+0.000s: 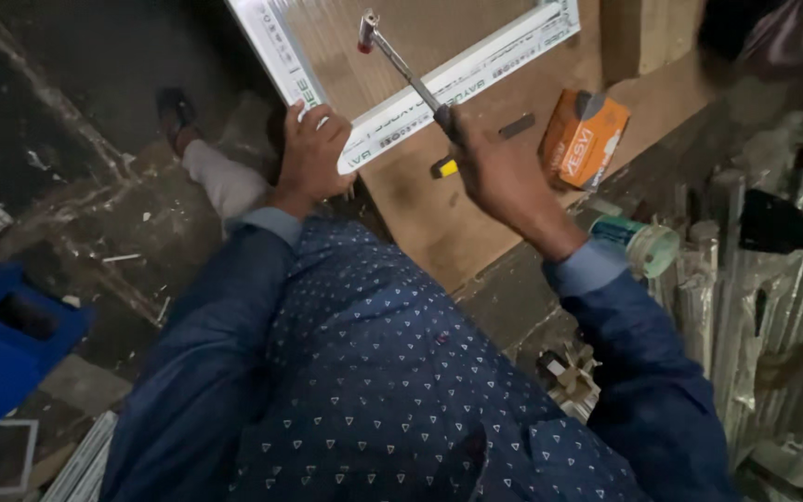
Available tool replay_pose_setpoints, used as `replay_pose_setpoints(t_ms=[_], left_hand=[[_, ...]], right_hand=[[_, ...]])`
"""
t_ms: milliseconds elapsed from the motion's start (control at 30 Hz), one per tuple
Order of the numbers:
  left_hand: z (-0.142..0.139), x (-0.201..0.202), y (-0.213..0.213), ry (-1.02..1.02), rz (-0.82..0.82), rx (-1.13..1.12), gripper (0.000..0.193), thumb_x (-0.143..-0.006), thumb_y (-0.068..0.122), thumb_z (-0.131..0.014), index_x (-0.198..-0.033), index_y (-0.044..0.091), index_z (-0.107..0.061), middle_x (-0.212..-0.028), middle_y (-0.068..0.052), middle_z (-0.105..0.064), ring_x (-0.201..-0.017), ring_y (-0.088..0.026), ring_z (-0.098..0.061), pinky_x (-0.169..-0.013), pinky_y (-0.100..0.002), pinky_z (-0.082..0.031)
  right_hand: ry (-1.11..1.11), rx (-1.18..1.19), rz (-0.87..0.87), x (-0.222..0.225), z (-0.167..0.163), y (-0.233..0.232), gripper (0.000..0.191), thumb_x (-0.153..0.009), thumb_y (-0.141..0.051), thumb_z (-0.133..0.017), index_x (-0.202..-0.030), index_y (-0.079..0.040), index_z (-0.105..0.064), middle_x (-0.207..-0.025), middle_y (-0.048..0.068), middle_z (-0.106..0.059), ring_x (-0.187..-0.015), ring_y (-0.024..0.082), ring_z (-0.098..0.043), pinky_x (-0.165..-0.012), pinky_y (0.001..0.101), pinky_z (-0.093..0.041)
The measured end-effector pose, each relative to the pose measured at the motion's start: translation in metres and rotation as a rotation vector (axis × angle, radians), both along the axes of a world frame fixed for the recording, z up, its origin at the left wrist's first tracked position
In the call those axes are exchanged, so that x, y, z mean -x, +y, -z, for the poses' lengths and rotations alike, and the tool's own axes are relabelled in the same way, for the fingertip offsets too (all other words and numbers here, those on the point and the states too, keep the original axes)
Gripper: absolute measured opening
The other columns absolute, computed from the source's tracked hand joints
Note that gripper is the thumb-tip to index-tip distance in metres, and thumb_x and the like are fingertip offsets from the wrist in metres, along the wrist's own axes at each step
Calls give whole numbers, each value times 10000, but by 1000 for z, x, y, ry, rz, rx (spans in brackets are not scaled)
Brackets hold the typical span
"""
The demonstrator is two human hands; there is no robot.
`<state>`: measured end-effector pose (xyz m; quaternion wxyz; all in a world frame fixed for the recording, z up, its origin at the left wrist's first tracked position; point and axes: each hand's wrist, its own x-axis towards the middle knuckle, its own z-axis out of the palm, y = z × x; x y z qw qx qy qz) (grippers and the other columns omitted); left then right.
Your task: The person carries white frame profiles across the workshop floor, lays a ribbed translucent panel onto a frame, aligns it, and fits frame sections around it. They use a rubber mallet to tap the frame edges into place and a screwdriver to drive fasteners along the frame while sitting on the floor.
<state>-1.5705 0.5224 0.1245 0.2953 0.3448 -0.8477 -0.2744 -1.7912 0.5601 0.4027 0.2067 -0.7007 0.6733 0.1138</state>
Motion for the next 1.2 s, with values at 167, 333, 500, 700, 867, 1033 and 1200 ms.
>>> replay_pose_setpoints(t_ms=[167,333,500,700,867,1033,1200], left_hand=[[-1,0,2,-4,4,34,507,-754,308,-827,-1190,87,-693,-1259,-52,-645,-1337,-290,-498,-1229,-592,-205],[-3,1,1,-33,14,33,580,-673,310,-825,-1189,79,-696,-1230,-68,-636,-1318,-294,-500,-1213,-600,-200],[-4,2,1,-11,-1,36,580,-679,299,-832,-1199,84,-693,-1238,-51,-633,-1318,-282,-503,-1223,-595,-196],[-5,1,1,3,27,9,582,-699,306,-839,-1209,72,-686,-1234,-68,-632,-1315,-299,-504,-1221,-602,-208],[-5,2,-1,-20,11,38,569,-673,298,-828,-1183,84,-694,-1210,-64,-633,-1304,-298,-501,-1199,-605,-216],[-5,1,0,3,39,28,622,-677,327,-827,-1221,59,-687,-1242,-86,-627,-1321,-327,-491,-1197,-603,-217],[-4,3,0,4,13,72,549,-749,318,-842,-1215,75,-685,-1243,-74,-624,-1318,-322,-491,-1208,-601,-212]], right_hand=[[50,-261,-43,9,2,-4,336,-1073,-223,-521,-1395,-128,-513,-897,226,-700,-803,456,-669,-650,584,-509],[-119,181,-60,19,2,-5,492,-1047,-203,-556,-1504,-75,-427,-959,256,-693,-801,477,-654,-610,565,-495],[36,-160,-57,21,-3,-4,369,-1063,-243,-557,-1430,-203,-535,-910,218,-704,-820,443,-680,-664,565,-514],[34,-87,-67,23,-2,-2,481,-1050,-186,-552,-1523,-127,-487,-869,234,-695,-765,446,-667,-631,566,-500],[49,-23,-59,32,5,-3,476,-1034,-233,-590,-1494,-150,-501,-897,226,-711,-794,448,-671,-641,565,-510],[131,-175,-83,47,12,-3,483,-1042,-153,-538,-1524,-176,-502,-935,244,-704,-818,452,-681,-669,565,-528],[98,159,-163,60,18,-5,477,-1014,-156,-570,-1489,-145,-522,-965,226,-722,-831,444,-682,-684,556,-528]])
